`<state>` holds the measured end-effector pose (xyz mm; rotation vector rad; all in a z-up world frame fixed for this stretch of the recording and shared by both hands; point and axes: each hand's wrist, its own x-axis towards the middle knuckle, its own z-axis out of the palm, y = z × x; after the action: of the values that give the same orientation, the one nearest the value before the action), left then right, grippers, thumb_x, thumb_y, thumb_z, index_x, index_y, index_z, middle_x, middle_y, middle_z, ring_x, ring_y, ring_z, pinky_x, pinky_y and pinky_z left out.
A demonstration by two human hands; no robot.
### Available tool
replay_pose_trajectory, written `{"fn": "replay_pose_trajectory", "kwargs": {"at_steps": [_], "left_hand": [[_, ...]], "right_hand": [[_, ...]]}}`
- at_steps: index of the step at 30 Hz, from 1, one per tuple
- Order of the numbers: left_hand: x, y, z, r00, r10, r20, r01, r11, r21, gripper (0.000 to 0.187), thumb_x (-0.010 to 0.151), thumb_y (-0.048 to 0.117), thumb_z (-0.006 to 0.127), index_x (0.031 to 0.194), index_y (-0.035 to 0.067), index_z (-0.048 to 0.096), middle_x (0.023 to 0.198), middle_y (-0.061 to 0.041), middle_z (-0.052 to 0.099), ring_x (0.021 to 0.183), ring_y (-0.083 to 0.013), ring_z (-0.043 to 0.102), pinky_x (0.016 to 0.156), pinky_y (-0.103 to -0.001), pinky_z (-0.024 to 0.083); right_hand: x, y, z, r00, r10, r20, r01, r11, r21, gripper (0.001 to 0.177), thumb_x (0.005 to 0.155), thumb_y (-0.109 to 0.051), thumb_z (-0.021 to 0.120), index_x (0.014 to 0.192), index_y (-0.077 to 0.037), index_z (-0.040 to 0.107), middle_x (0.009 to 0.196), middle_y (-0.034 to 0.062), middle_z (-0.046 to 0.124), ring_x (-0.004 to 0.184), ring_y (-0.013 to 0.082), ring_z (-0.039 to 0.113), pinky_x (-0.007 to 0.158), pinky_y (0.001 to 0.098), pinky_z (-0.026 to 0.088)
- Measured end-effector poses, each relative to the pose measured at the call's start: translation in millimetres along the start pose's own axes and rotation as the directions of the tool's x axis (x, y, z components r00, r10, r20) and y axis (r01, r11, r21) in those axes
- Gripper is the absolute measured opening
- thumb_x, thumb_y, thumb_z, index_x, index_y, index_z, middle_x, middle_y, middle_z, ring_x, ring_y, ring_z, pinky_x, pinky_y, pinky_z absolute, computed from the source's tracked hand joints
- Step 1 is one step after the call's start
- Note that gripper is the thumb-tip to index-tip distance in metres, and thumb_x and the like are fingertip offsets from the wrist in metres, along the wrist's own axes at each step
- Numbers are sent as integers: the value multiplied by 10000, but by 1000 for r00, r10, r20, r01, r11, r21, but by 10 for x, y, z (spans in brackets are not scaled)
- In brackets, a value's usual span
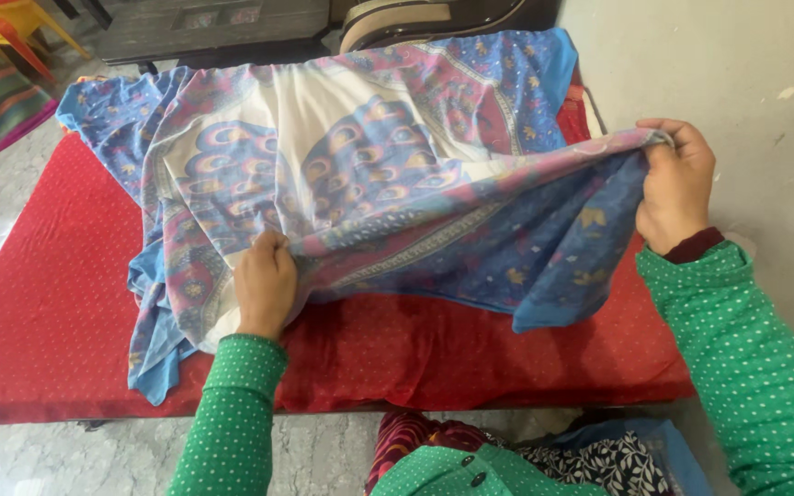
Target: The person folds a large patterned bedsheet on a red mattress, smoothing and aligning the fabric. They also handle and place two patterned pillows at the head of the bed.
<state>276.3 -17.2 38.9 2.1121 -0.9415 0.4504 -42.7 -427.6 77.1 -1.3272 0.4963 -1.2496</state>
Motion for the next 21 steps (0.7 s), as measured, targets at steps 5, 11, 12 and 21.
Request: {"fn": "replay_pose_trajectory", "kwargs": {"at_steps": [5, 11, 12, 21], "left_hand": [[-87, 381, -287, 952, -118, 281, 92, 990, 105, 364, 848, 438, 726, 836, 83, 646, 639, -138, 635, 652, -341, 672, 646, -486, 499], [100, 522, -602, 858, 196, 475, -320, 927, 195, 728, 579, 642, 843, 1000, 83, 641, 674, -116, 689, 683, -342, 692, 597, -481, 513], [121, 500, -635, 857, 208, 471, -336, 920, 205, 740, 575, 651, 842, 1009, 86, 640, 690, -121, 690, 684, -348, 692, 598, -480, 516], [249, -169, -519, 899, 145, 412, -351, 802, 484, 281, 868, 374, 708, 962, 129, 606, 741, -84, 679, 704, -311, 693, 602, -470, 525]], "right_hand": [[60, -12, -38, 990, -113, 89, 126, 978, -166, 70, 1065, -57, 638, 1068, -6, 685, 995, 22, 703, 926, 98, 646, 857, 249, 532], [-19, -383, 67, 744, -279, 606, 657, 467, -592, 360, 824, -285, 887, 1029, -52, 704, 932, 70, 695, 832, 199, 689, 757, 321, 544], [-10, -431, 78, 669, -275, 690, 738, 355, -574, 399, 759, -342, 903, 989, -76, 712, 906, 78, 688, 805, 237, 683, 735, 350, 539], [255, -30, -243, 661, -118, 741, 734, -101, -671, 247, 781, -175, 788, 998, -150, 672, 956, 54, 628, 805, 287, 669, 703, 420, 532]]}}
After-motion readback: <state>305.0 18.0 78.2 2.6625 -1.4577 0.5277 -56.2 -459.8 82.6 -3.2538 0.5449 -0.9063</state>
